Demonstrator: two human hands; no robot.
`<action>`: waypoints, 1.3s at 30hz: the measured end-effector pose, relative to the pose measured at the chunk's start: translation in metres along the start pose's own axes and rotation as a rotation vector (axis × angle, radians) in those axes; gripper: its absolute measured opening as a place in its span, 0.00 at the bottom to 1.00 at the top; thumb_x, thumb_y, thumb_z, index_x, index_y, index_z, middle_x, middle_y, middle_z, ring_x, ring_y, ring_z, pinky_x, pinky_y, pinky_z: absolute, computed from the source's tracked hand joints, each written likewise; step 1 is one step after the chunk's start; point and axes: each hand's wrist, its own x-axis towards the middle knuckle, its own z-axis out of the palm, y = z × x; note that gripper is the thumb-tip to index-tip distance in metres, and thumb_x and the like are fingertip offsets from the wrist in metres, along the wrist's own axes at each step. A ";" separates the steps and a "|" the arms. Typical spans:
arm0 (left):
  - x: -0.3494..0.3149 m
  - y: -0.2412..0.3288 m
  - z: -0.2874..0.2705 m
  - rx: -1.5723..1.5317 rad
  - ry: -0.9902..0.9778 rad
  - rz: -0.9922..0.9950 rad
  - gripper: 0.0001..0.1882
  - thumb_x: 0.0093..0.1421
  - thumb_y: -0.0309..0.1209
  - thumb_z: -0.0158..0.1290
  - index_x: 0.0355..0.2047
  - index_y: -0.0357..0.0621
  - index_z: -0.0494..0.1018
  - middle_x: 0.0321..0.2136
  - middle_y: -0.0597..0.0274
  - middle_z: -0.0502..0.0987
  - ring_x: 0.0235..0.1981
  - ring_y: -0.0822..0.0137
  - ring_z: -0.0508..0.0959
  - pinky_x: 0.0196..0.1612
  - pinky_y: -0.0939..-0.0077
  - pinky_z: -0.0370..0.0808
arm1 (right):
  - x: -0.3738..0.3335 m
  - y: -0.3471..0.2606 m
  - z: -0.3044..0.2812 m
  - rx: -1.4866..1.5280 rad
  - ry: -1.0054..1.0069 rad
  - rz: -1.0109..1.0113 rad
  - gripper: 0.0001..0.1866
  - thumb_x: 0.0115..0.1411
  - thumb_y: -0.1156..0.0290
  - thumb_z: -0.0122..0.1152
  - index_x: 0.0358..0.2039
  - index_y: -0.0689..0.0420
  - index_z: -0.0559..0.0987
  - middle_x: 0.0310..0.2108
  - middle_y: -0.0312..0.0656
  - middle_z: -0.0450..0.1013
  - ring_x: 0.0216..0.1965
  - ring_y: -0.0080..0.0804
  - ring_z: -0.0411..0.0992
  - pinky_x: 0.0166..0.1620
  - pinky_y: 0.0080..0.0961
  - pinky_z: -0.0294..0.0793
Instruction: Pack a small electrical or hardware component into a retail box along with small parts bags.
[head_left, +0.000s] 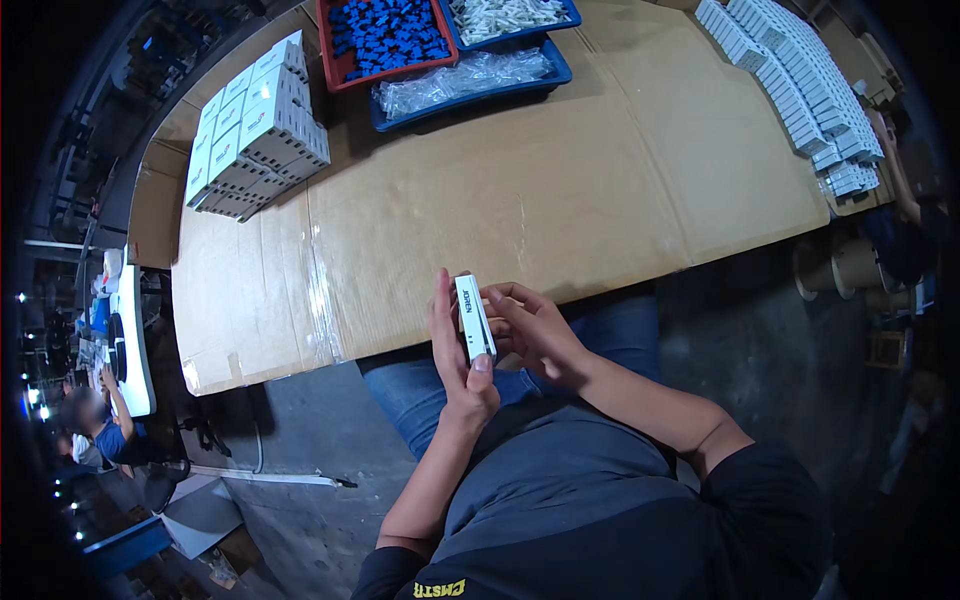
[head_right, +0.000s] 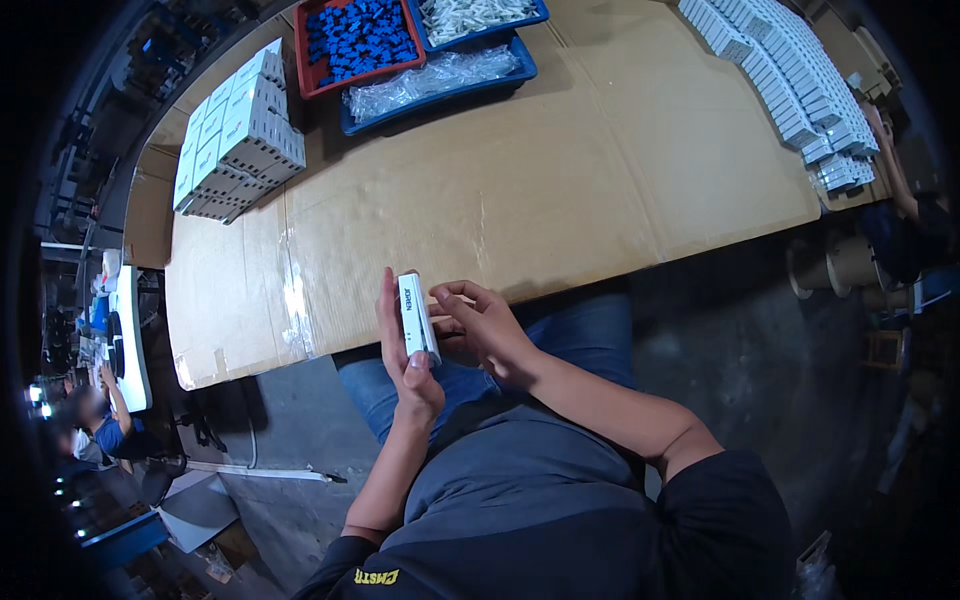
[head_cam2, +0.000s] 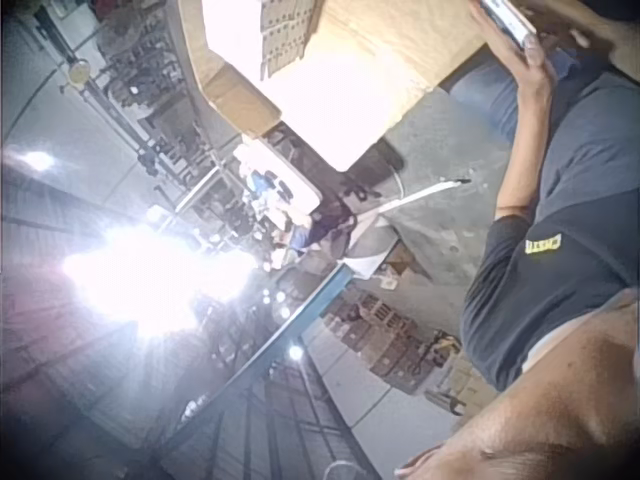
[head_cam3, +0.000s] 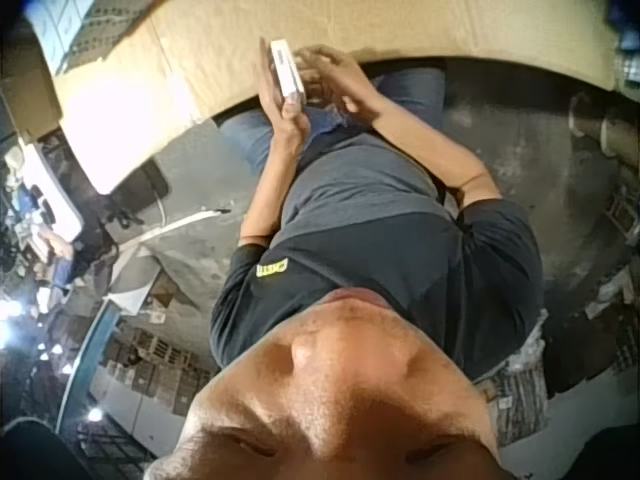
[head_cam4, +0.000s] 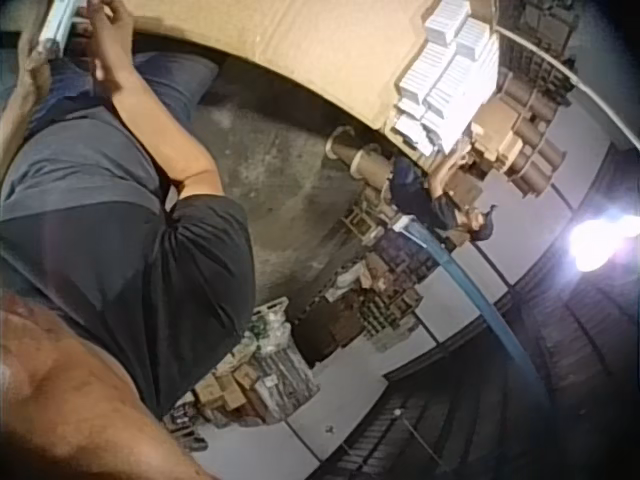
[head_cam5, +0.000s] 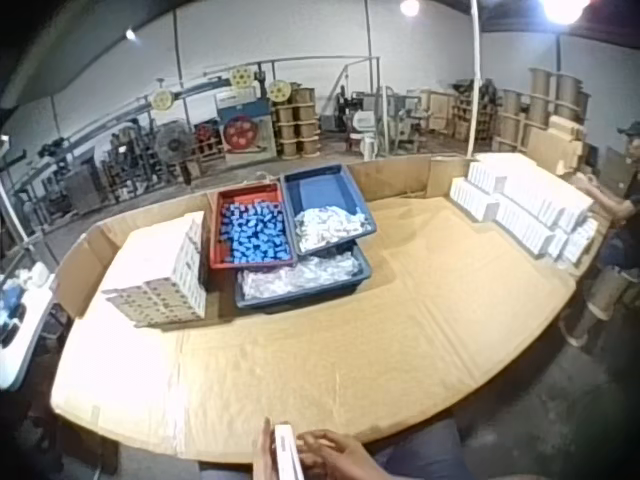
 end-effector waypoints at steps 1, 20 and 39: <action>0.002 -0.014 -0.005 0.148 0.003 0.120 0.56 0.63 0.65 0.47 0.75 0.29 0.52 0.68 0.38 0.63 0.61 0.50 0.72 0.66 0.57 0.67 | -0.006 -0.003 0.009 -0.071 0.019 -0.088 0.22 0.74 0.56 0.63 0.59 0.57 0.76 0.48 0.39 0.79 0.52 0.27 0.78 0.53 0.28 0.80; 0.001 -0.033 -0.005 0.315 0.139 0.381 0.47 0.65 0.63 0.47 0.58 0.21 0.68 0.51 0.35 0.75 0.52 0.44 0.77 0.56 0.54 0.74 | -0.032 0.013 0.026 -0.605 0.002 -0.399 0.22 0.78 0.59 0.55 0.53 0.69 0.80 0.34 0.37 0.79 0.36 0.18 0.73 0.42 0.23 0.75; -0.004 -0.025 -0.010 -0.307 0.122 -0.202 0.49 0.73 0.67 0.41 0.79 0.44 0.46 0.70 0.51 0.62 0.68 0.57 0.68 0.69 0.61 0.67 | -0.046 -0.046 0.025 -1.122 -0.178 -0.360 0.50 0.67 0.43 0.66 0.78 0.57 0.56 0.72 0.55 0.61 0.71 0.43 0.64 0.69 0.39 0.68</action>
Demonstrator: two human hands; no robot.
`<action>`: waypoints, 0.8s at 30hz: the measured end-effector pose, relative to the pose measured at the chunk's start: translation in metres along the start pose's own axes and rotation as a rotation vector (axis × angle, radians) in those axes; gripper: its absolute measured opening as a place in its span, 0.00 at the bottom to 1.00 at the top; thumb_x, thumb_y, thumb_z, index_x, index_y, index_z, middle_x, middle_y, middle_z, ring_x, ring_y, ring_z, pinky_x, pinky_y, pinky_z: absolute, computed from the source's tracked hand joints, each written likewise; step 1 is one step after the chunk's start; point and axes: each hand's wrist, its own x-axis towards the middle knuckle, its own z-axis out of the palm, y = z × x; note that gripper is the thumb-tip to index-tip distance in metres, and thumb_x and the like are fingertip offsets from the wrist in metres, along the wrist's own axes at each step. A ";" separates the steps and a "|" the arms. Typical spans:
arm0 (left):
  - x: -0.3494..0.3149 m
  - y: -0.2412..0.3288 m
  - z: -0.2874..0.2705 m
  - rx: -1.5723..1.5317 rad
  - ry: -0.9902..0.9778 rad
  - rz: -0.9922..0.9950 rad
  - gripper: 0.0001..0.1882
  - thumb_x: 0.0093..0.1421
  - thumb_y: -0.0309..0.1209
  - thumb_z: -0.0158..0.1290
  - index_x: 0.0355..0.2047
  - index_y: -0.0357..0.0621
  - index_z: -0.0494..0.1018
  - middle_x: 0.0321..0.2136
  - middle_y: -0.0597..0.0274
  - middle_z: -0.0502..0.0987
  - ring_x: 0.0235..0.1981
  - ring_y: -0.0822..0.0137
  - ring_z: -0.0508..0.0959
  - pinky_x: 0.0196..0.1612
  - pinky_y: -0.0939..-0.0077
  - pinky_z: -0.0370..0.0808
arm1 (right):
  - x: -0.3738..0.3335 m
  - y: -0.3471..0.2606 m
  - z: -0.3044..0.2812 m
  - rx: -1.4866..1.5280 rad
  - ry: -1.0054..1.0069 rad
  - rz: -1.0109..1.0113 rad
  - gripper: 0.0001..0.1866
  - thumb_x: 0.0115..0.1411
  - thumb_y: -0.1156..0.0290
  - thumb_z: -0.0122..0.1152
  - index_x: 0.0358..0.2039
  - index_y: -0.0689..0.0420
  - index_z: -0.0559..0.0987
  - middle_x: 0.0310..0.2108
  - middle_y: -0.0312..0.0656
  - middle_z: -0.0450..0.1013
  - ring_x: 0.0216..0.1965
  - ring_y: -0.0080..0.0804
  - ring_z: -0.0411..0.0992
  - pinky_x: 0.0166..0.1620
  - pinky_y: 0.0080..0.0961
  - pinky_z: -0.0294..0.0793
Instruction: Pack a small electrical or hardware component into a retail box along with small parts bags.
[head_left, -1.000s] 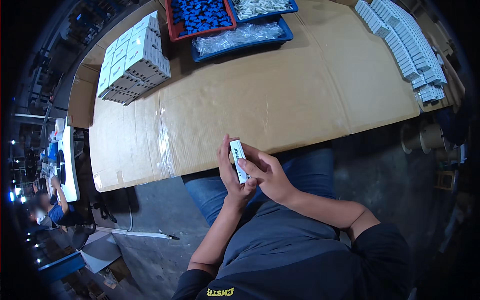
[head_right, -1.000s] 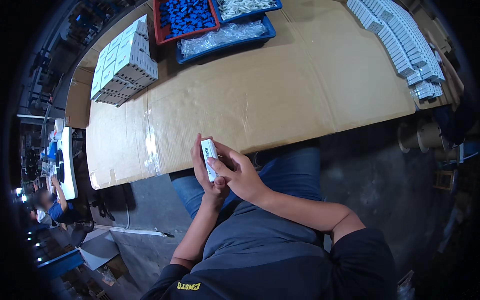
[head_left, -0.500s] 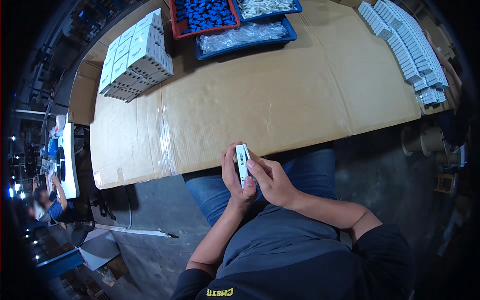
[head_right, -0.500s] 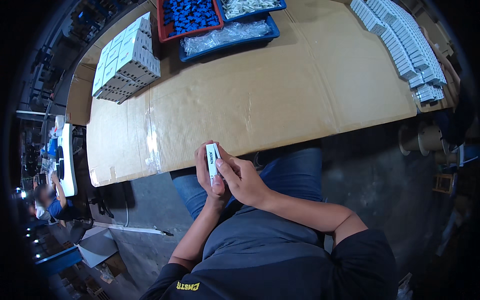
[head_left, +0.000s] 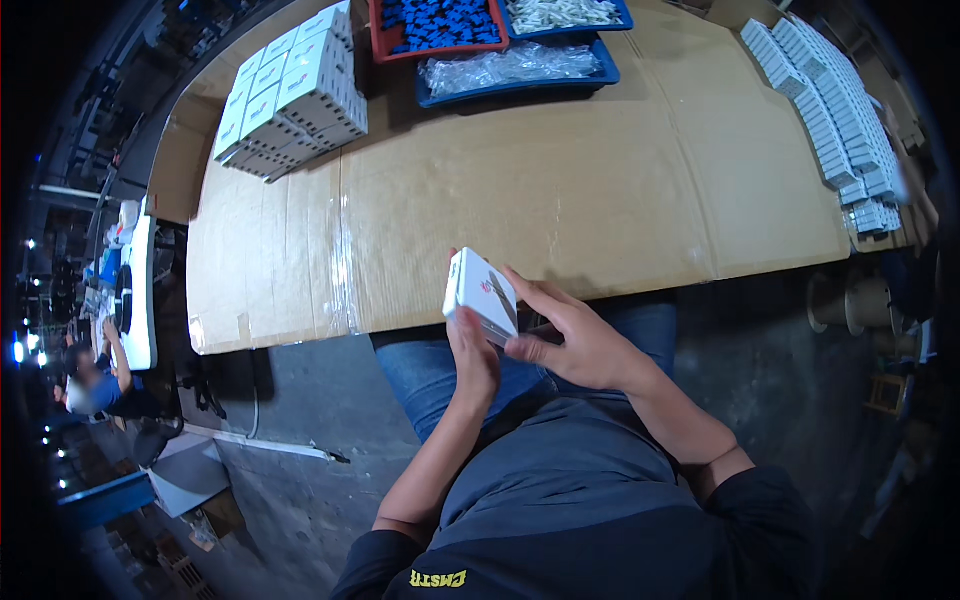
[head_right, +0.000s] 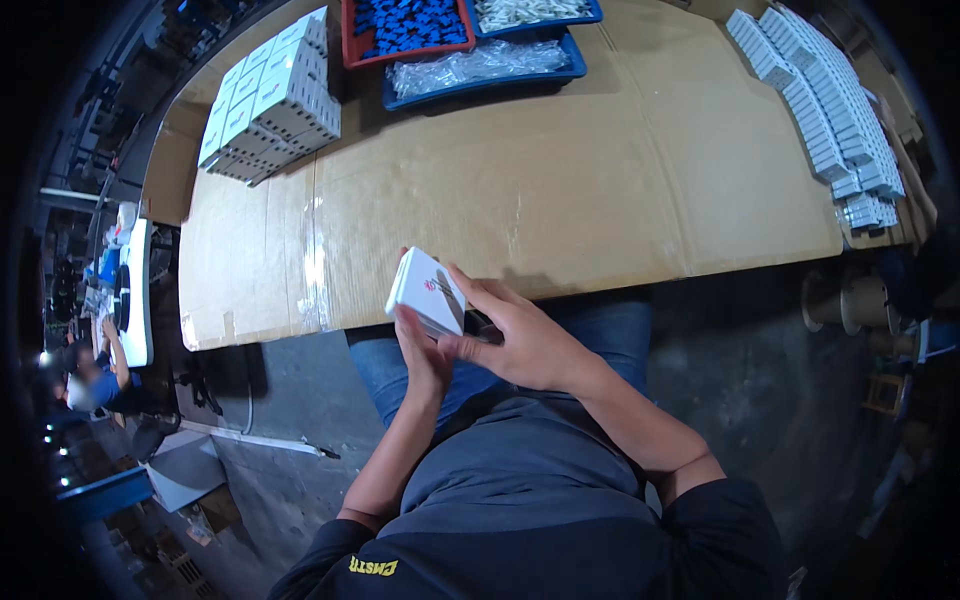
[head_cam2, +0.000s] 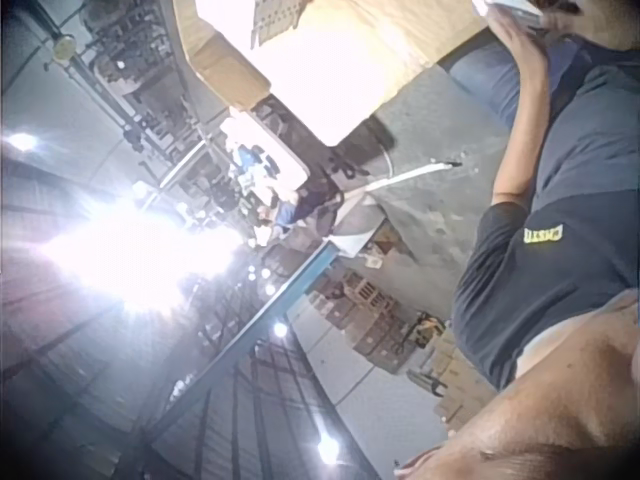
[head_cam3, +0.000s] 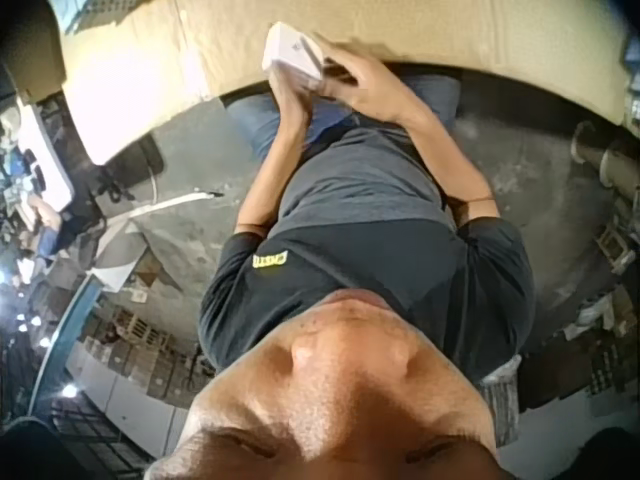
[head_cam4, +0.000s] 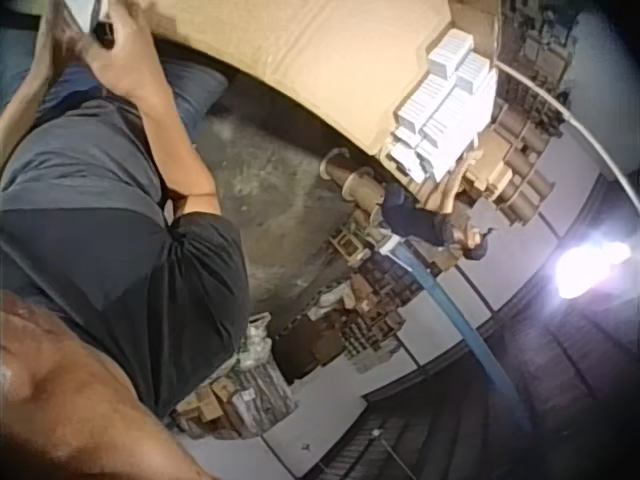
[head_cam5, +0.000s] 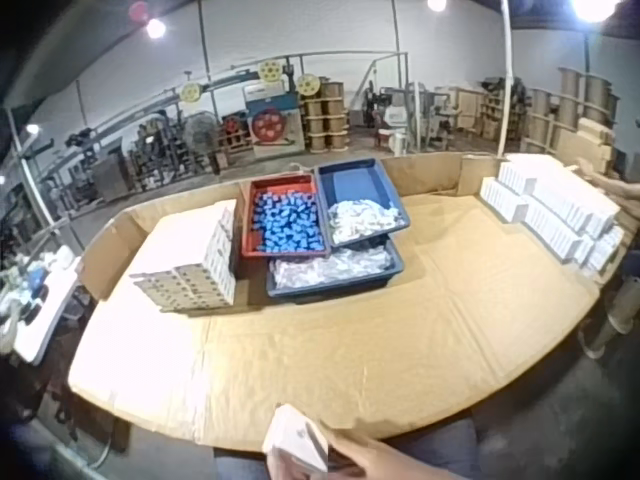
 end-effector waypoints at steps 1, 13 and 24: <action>-0.001 0.007 0.005 -0.003 0.012 -0.001 0.49 0.73 0.67 0.41 0.79 0.44 0.46 0.70 0.51 0.62 0.68 0.57 0.68 0.69 0.61 0.67 | -0.001 0.003 0.000 -0.001 -0.011 0.004 0.50 0.67 0.43 0.66 0.78 0.57 0.56 0.72 0.55 0.61 0.71 0.43 0.64 0.69 0.39 0.68; -0.018 0.032 0.038 -0.339 -0.174 -0.479 0.39 0.77 0.64 0.33 0.69 0.43 0.61 0.55 0.53 0.76 0.55 0.61 0.81 0.57 0.65 0.80 | 0.020 0.039 -0.013 -0.590 0.323 -0.803 0.52 0.55 0.38 0.71 0.67 0.68 0.72 0.66 0.61 0.69 0.65 0.59 0.72 0.67 0.49 0.71; -0.010 0.020 0.026 -0.247 -0.182 -0.515 0.38 0.77 0.64 0.34 0.66 0.44 0.64 0.52 0.57 0.77 0.51 0.66 0.79 0.57 0.66 0.77 | 0.029 0.064 -0.004 -0.278 0.334 -0.677 0.51 0.68 0.31 0.52 0.69 0.71 0.69 0.66 0.64 0.70 0.64 0.61 0.73 0.64 0.43 0.74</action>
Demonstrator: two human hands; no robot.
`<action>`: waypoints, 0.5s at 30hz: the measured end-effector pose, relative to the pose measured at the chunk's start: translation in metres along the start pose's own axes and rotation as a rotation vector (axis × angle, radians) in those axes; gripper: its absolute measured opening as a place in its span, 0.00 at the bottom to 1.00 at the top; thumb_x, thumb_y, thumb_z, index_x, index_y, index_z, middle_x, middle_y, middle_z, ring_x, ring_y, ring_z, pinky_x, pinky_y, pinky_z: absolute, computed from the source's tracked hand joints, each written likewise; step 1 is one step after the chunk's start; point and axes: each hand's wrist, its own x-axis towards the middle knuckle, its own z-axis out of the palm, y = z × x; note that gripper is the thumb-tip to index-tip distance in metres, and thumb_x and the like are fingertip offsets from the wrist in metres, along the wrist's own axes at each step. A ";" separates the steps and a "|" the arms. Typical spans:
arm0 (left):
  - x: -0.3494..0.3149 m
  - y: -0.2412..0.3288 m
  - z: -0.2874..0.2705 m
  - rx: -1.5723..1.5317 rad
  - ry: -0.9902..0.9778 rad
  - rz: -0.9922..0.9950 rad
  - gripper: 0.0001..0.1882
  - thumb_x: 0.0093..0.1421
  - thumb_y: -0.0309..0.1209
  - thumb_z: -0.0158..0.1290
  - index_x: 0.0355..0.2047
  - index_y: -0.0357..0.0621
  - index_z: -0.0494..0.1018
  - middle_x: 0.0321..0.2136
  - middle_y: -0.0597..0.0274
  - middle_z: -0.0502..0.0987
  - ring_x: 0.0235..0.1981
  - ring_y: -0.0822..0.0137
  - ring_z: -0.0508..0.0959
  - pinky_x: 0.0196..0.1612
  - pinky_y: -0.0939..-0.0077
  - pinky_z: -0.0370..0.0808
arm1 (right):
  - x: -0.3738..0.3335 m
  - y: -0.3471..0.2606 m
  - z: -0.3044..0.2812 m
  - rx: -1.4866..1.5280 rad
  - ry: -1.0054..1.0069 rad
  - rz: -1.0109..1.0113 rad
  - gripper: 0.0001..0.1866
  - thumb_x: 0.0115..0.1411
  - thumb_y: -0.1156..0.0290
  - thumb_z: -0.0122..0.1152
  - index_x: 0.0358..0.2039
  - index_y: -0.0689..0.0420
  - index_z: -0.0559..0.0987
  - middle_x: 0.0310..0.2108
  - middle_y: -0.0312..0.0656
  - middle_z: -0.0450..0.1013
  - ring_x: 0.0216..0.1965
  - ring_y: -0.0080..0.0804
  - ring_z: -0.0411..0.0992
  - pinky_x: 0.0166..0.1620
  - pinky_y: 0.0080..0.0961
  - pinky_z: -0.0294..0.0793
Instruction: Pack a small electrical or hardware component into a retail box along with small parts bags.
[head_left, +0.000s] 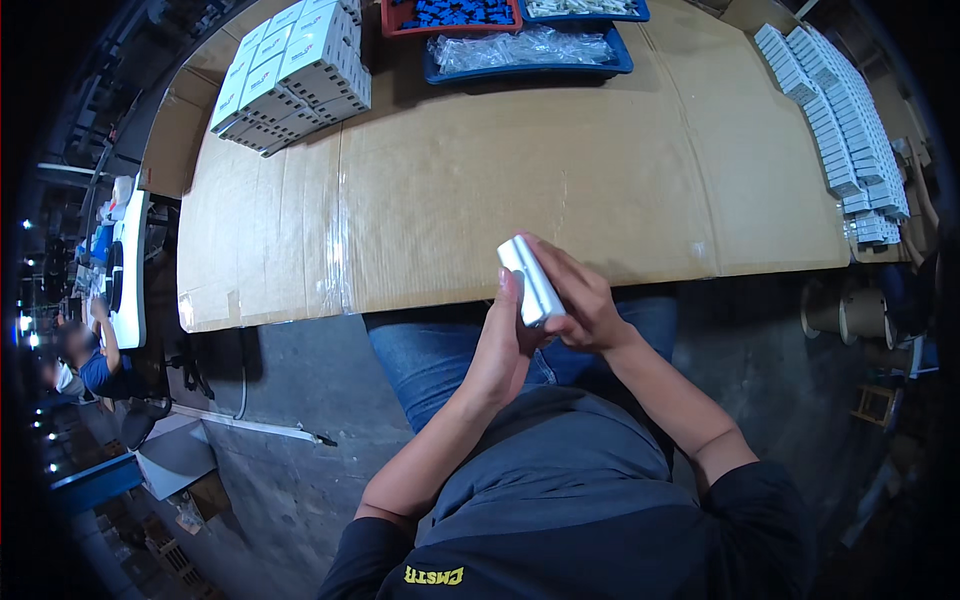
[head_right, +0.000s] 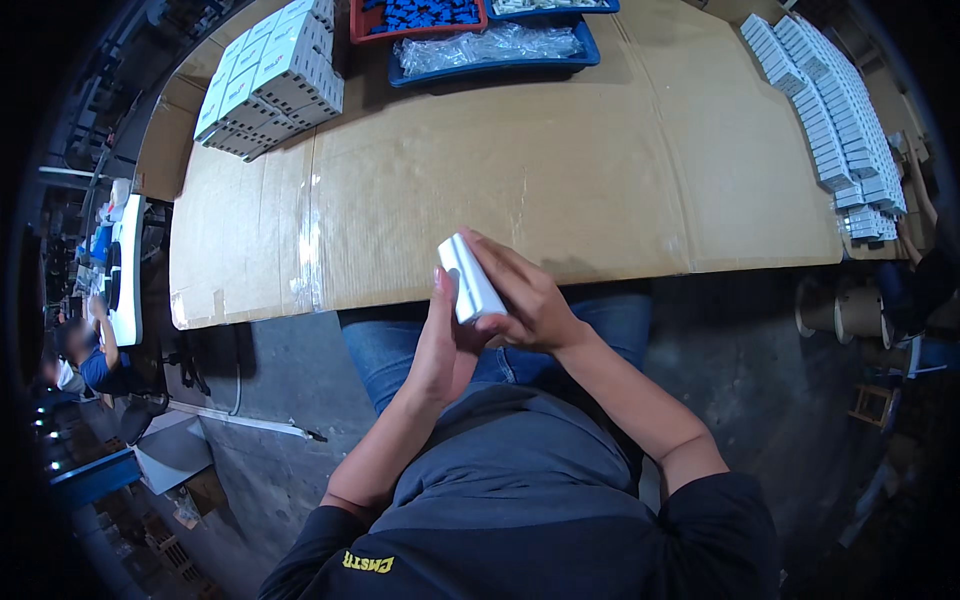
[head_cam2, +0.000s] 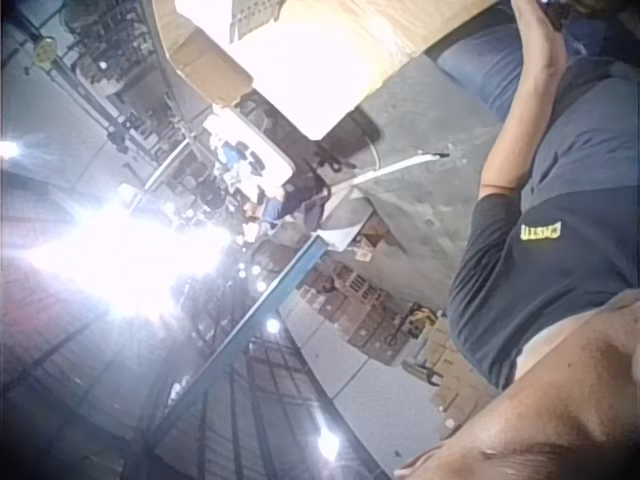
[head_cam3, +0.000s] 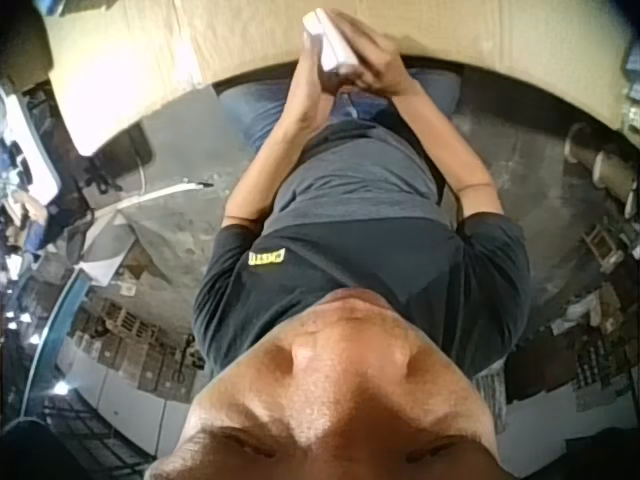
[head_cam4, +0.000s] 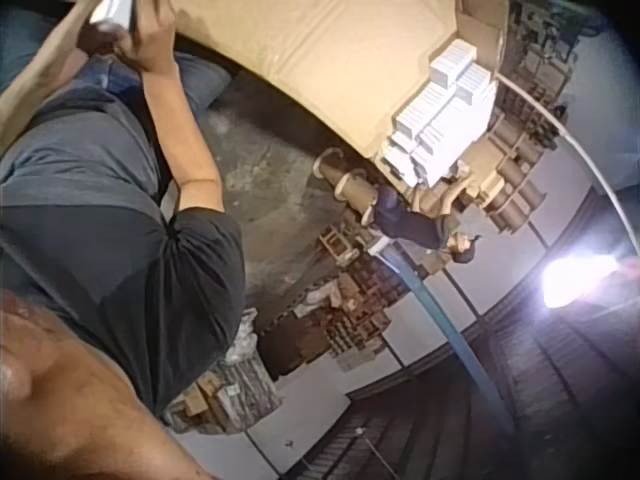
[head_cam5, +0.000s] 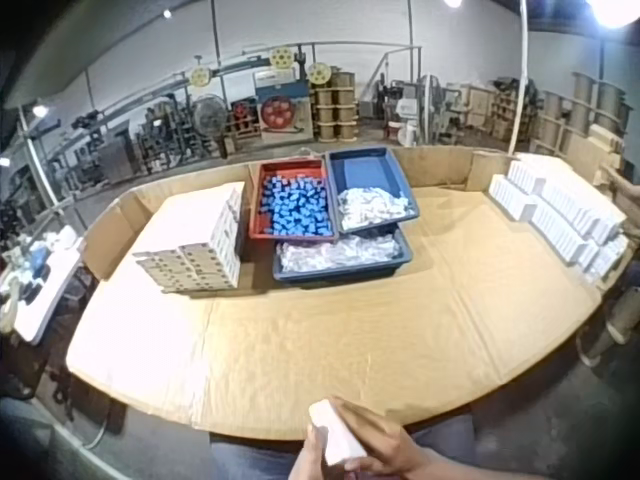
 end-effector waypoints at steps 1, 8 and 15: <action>0.002 -0.002 -0.004 0.028 -0.064 -0.026 0.38 0.77 0.64 0.32 0.69 0.46 0.62 0.54 0.56 0.76 0.56 0.62 0.79 0.62 0.63 0.75 | -0.001 0.001 0.001 0.001 -0.002 -0.002 0.51 0.68 0.31 0.52 0.69 0.71 0.69 0.66 0.64 0.70 0.64 0.61 0.73 0.64 0.43 0.74; 0.014 -0.012 0.003 0.647 0.118 0.532 0.51 0.66 0.39 0.64 0.78 0.38 0.44 0.65 0.47 0.66 0.63 0.56 0.74 0.66 0.60 0.72 | 0.005 -0.010 0.010 0.511 0.149 0.422 0.52 0.72 0.28 0.37 0.65 0.71 0.73 0.73 0.56 0.63 0.74 0.45 0.61 0.71 0.37 0.63; 0.022 -0.004 -0.025 -0.015 0.169 0.191 0.35 0.76 0.50 0.44 0.75 0.49 0.49 0.55 0.43 0.75 0.46 0.59 0.83 0.46 0.69 0.84 | 0.014 -0.008 -0.017 0.355 -0.138 0.438 0.35 0.72 0.47 0.59 0.67 0.63 0.74 0.73 0.56 0.62 0.74 0.44 0.62 0.72 0.38 0.62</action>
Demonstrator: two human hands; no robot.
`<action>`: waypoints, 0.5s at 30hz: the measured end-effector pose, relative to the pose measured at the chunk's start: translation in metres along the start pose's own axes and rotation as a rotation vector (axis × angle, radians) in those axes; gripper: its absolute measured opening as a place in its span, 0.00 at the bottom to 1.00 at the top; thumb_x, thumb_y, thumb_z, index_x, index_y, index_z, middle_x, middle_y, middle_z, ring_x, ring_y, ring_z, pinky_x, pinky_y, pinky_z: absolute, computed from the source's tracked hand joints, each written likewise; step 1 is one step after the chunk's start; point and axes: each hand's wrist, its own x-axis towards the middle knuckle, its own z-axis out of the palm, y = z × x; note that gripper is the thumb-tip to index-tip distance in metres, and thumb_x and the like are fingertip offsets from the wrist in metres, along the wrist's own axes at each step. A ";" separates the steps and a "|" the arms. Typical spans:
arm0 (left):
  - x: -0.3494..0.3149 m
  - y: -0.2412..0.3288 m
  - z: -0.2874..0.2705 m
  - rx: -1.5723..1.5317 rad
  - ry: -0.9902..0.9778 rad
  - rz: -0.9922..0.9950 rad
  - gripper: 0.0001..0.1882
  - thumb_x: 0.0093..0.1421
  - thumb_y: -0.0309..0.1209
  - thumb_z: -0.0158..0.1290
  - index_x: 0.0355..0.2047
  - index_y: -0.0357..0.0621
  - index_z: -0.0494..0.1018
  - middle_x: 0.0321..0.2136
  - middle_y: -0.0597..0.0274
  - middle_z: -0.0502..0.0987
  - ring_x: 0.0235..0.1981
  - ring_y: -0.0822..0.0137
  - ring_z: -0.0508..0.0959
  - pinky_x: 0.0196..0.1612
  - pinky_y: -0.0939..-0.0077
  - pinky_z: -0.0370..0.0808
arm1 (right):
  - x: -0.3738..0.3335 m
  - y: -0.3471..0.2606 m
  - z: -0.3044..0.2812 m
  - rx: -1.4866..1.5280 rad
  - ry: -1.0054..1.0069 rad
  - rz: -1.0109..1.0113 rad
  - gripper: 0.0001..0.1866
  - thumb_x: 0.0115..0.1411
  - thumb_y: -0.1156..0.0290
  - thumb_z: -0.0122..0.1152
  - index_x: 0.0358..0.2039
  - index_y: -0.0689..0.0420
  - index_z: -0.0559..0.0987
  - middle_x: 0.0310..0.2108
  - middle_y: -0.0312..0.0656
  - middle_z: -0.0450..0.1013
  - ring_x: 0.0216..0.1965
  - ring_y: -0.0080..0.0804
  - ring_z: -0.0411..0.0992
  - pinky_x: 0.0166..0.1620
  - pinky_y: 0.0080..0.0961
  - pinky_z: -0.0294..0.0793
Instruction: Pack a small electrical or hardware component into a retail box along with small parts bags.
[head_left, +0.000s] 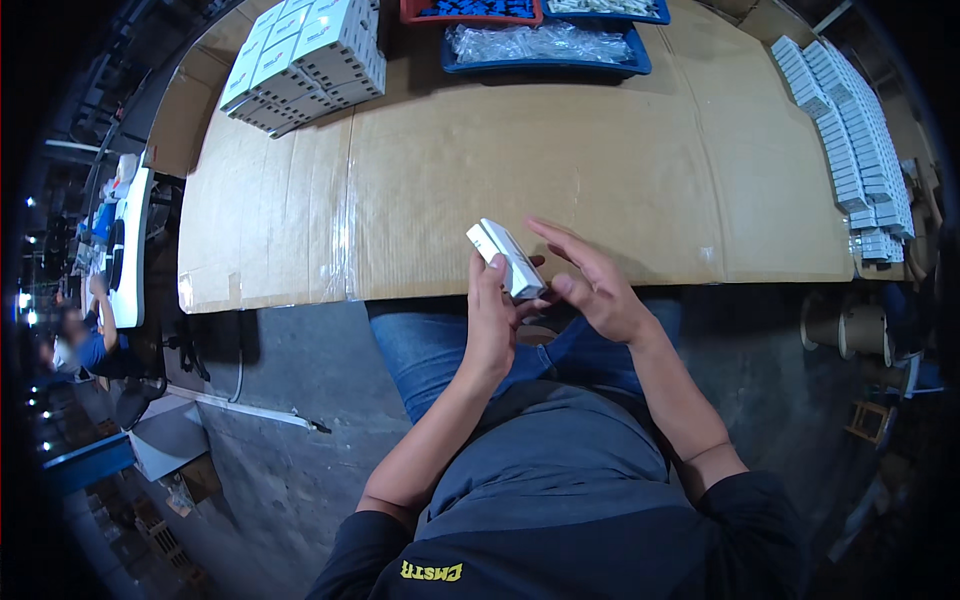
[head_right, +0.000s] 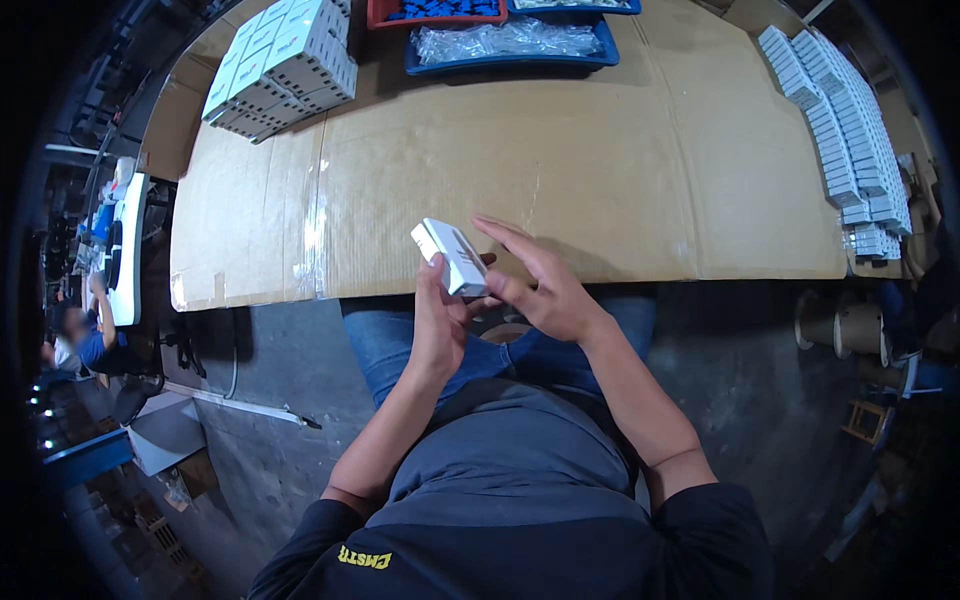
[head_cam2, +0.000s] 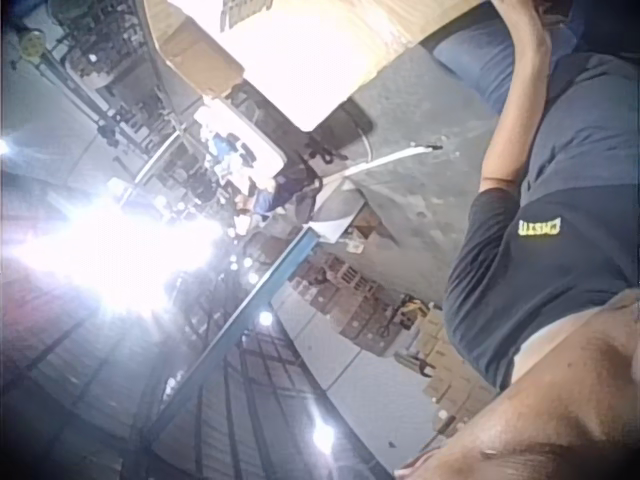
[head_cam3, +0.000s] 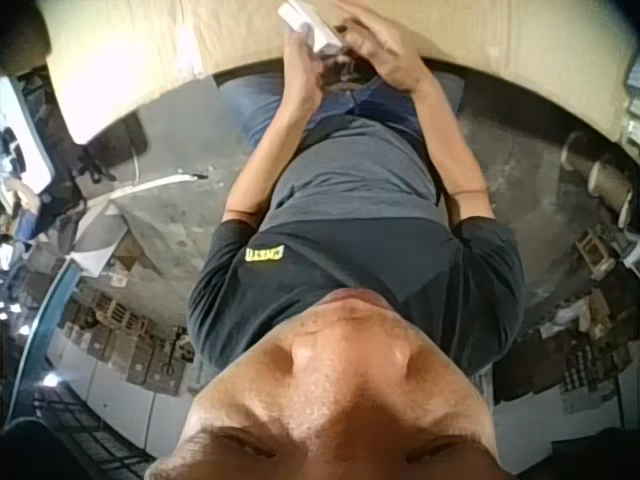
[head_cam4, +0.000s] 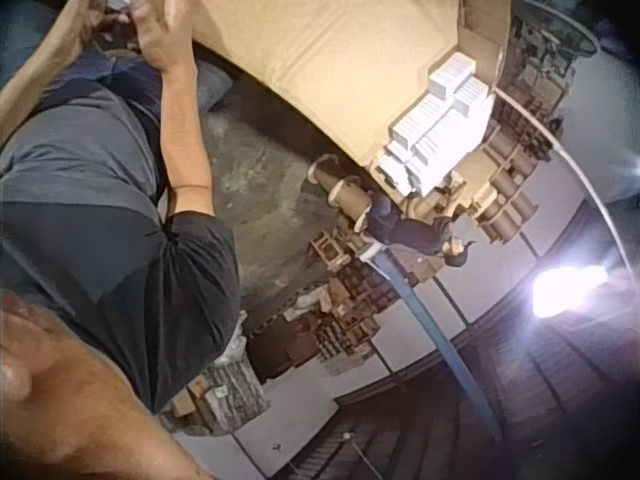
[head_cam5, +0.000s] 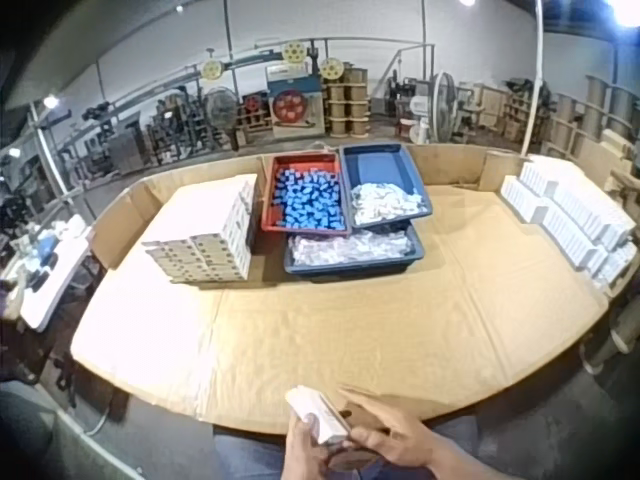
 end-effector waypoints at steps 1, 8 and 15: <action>0.003 -0.002 -0.005 -0.023 0.011 -0.022 0.34 0.76 0.51 0.44 0.74 0.49 0.51 0.56 0.44 0.75 0.46 0.60 0.83 0.45 0.70 0.83 | -0.002 -0.006 0.000 -0.151 -0.040 -0.026 0.34 0.72 0.53 0.57 0.70 0.63 0.71 0.72 0.51 0.66 0.72 0.43 0.66 0.72 0.40 0.63; 0.002 0.000 0.008 -0.019 0.086 -0.010 0.33 0.77 0.47 0.49 0.74 0.48 0.54 0.47 0.59 0.75 0.40 0.72 0.80 0.43 0.75 0.80 | -0.003 0.015 0.013 -0.525 0.014 -0.266 0.25 0.70 0.68 0.60 0.63 0.70 0.75 0.60 0.57 0.77 0.60 0.50 0.78 0.62 0.38 0.77; 0.000 -0.004 0.013 0.072 0.167 0.064 0.22 0.78 0.46 0.46 0.62 0.45 0.66 0.40 0.65 0.73 0.30 0.76 0.77 0.32 0.83 0.78 | -0.004 0.023 0.031 -0.621 0.112 -0.342 0.22 0.70 0.69 0.58 0.58 0.73 0.77 0.54 0.59 0.79 0.48 0.52 0.83 0.51 0.39 0.83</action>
